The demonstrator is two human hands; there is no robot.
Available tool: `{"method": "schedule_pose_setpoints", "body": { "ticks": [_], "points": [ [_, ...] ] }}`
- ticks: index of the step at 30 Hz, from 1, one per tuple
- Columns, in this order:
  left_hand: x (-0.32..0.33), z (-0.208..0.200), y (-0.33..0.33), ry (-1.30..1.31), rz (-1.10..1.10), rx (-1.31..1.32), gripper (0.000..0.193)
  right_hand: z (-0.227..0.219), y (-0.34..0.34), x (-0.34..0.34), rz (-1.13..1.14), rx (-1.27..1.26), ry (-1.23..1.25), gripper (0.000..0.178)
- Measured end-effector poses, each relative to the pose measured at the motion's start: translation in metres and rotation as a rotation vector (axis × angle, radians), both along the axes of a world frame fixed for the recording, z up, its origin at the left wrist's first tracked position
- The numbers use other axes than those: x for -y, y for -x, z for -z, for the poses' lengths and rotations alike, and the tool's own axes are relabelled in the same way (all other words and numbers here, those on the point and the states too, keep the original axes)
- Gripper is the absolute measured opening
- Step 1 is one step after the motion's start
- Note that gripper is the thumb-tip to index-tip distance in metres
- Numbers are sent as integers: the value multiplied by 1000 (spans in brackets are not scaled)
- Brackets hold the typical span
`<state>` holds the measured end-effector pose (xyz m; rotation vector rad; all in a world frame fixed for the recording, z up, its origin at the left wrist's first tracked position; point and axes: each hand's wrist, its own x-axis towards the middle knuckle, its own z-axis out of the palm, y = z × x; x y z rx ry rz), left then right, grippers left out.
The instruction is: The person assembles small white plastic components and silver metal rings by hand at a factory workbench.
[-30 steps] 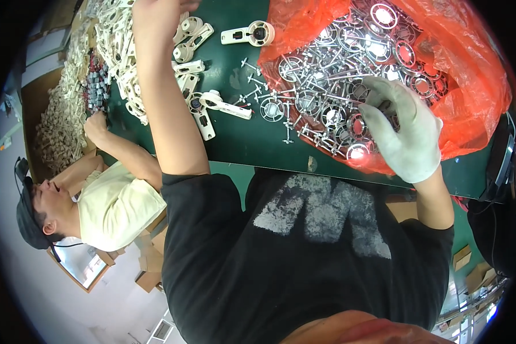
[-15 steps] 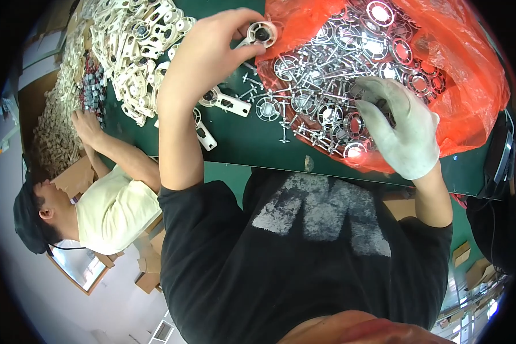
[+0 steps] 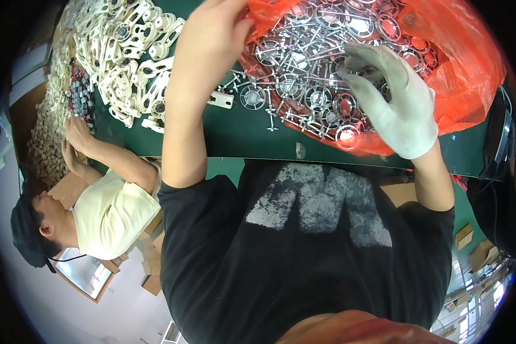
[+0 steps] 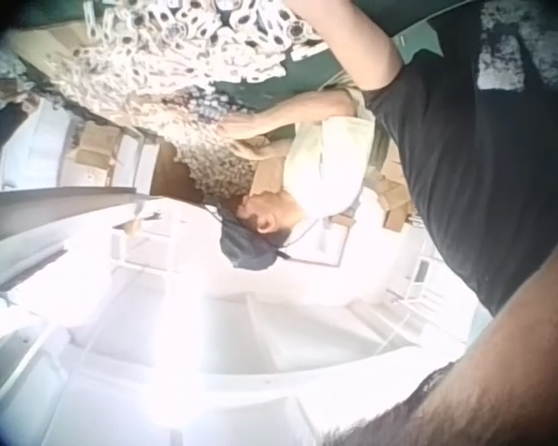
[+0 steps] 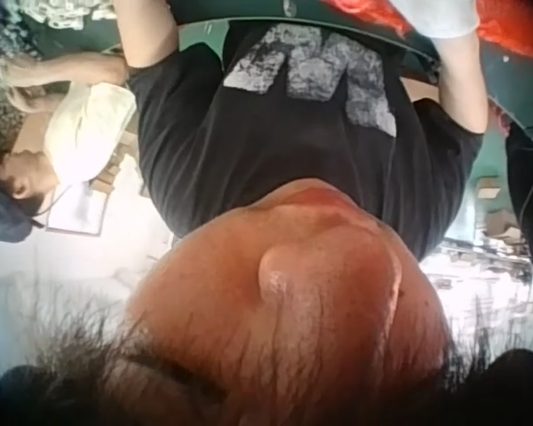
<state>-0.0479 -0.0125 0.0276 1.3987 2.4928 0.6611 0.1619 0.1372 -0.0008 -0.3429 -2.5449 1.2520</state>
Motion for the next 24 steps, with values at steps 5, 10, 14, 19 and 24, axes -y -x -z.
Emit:
{"method": "schedule_pose_setpoints", "body": {
  "ticks": [5, 10, 14, 19, 24],
  "points": [
    [15, 21, 39, -149, -7, -202, 30, -2, -2, 4, -19, 0, 0, 34],
    [0, 31, 59, -74, -276, -283, 51, 0, -5, 3, -21, -37, 3, 36],
    [1, 6, 91, -148, -270, 9, 62, 1, -4, 3, -23, -29, 15, 35],
    [-18, 35, 121, 118, -453, -265, 65, 7, -2, 4, -39, -54, 34, 34],
    [-6, 53, 163, 19, -371, -768, 54, 4, -5, 6, -41, -42, 62, 33]
  ]
}}
